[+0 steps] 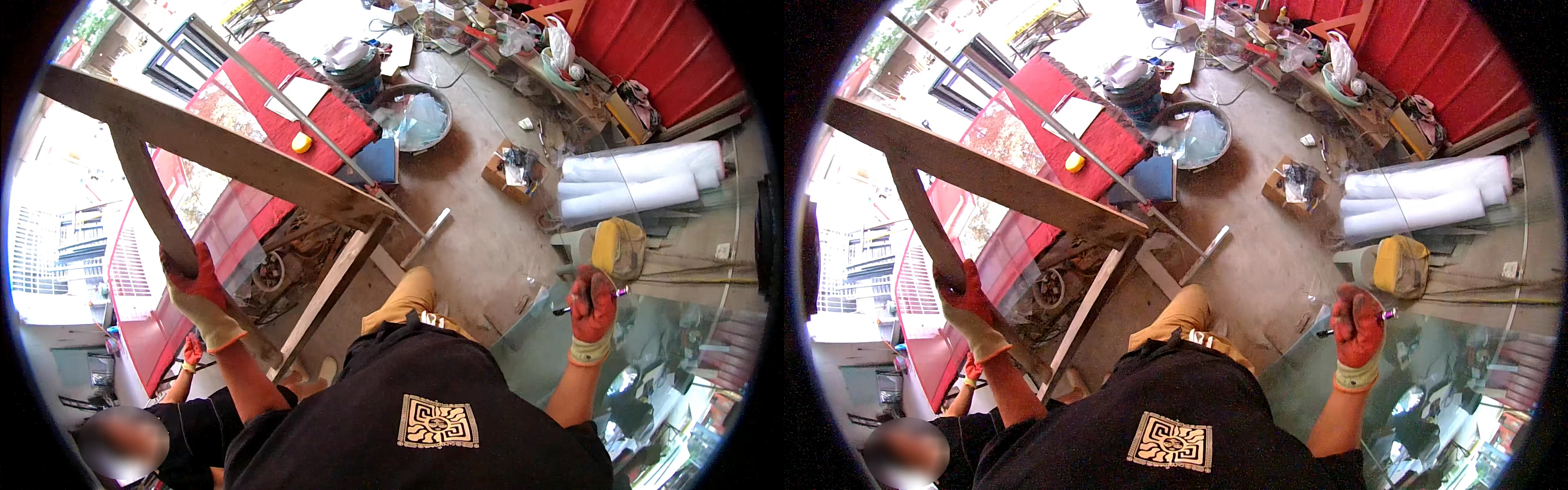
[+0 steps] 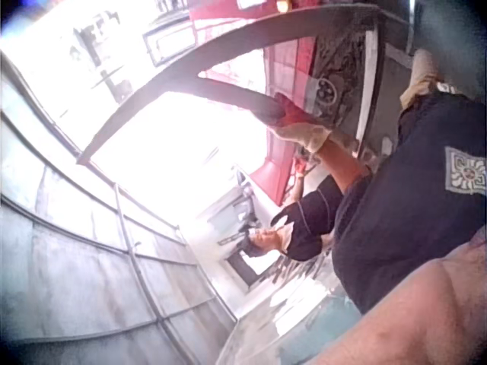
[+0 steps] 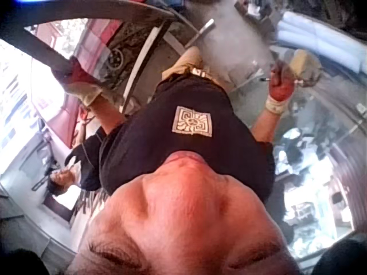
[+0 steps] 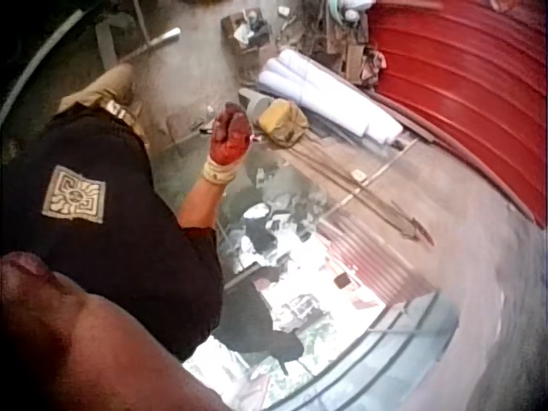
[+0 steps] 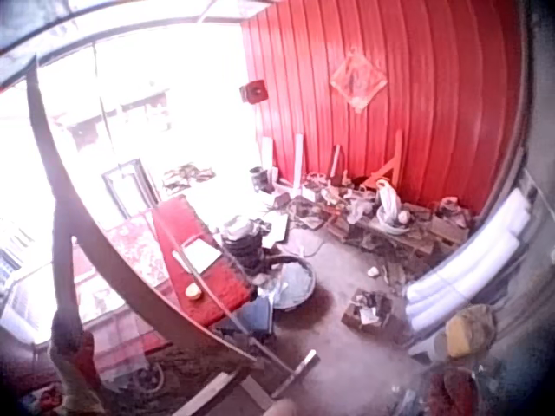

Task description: The person measures a large pane of glass on a red table using a tape measure, marks the glass with a pen using a wooden straightedge, and then moves the straightedge aside to prepare for cutting.

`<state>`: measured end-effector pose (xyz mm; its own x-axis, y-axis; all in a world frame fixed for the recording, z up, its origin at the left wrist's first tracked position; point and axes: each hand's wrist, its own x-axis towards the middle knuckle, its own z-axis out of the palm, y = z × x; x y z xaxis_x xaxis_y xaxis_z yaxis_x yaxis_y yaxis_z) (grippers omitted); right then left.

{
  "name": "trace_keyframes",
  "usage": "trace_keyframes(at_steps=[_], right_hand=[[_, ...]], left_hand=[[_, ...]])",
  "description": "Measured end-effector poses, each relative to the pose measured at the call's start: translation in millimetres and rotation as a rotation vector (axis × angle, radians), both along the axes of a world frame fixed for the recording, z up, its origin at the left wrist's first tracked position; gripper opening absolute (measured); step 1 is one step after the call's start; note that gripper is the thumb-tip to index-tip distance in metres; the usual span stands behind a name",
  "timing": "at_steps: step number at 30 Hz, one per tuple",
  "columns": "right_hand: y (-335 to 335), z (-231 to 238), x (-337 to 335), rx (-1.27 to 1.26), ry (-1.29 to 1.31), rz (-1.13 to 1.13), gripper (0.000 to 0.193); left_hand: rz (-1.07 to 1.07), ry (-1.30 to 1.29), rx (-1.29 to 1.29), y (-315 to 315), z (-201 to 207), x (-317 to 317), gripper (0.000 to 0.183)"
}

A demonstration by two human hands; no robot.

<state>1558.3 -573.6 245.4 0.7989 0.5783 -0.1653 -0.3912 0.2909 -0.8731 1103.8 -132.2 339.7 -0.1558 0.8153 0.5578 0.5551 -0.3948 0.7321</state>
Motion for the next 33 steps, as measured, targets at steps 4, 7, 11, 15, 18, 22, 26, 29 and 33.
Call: trace_keyframes(at_steps=[4,7,11,15,18,22,26,29,33], right_hand=[[52.0,-9.4,69.9,-0.295,-0.023,-0.022,0.043],[79.7,-51.0,127.6,-0.396,0.024,0.024,0.044],[112.3,-116.8,197.8,-0.565,0.059,0.100,0.040],[160.4,-170.7,246.6,-0.737,0.179,0.214,0.039],[215.0,-203.4,273.4,-0.713,0.271,0.215,0.042],[280.7,-241.7,302.8,-0.755,0.315,0.371,0.038],[363.5,-266.7,339.0,-0.703,0.421,0.449,0.037],[447.6,-272.6,360.1,-0.712,0.450,0.626,0.030],[581.1,-329.8,375.6,-0.663,0.417,0.777,0.028]], left_hand=[[0.055,0.241,0.001,9.5,-1.0,37.4,0.082],[0.114,0.332,-0.052,17.0,-3.2,74.0,0.088],[0.157,0.354,-0.084,26.9,-9.5,112.9,0.081],[0.202,0.366,-0.073,36.8,-4.6,125.0,0.075],[0.214,0.343,-0.097,40.7,2.5,146.9,0.072],[0.263,0.346,-0.273,36.0,2.9,176.5,0.072],[0.380,0.365,-0.413,29.0,-1.8,233.0,0.084],[0.483,0.335,-0.379,32.9,-13.5,288.6,0.081],[0.552,0.317,-0.401,31.6,-30.5,355.8,0.087]])
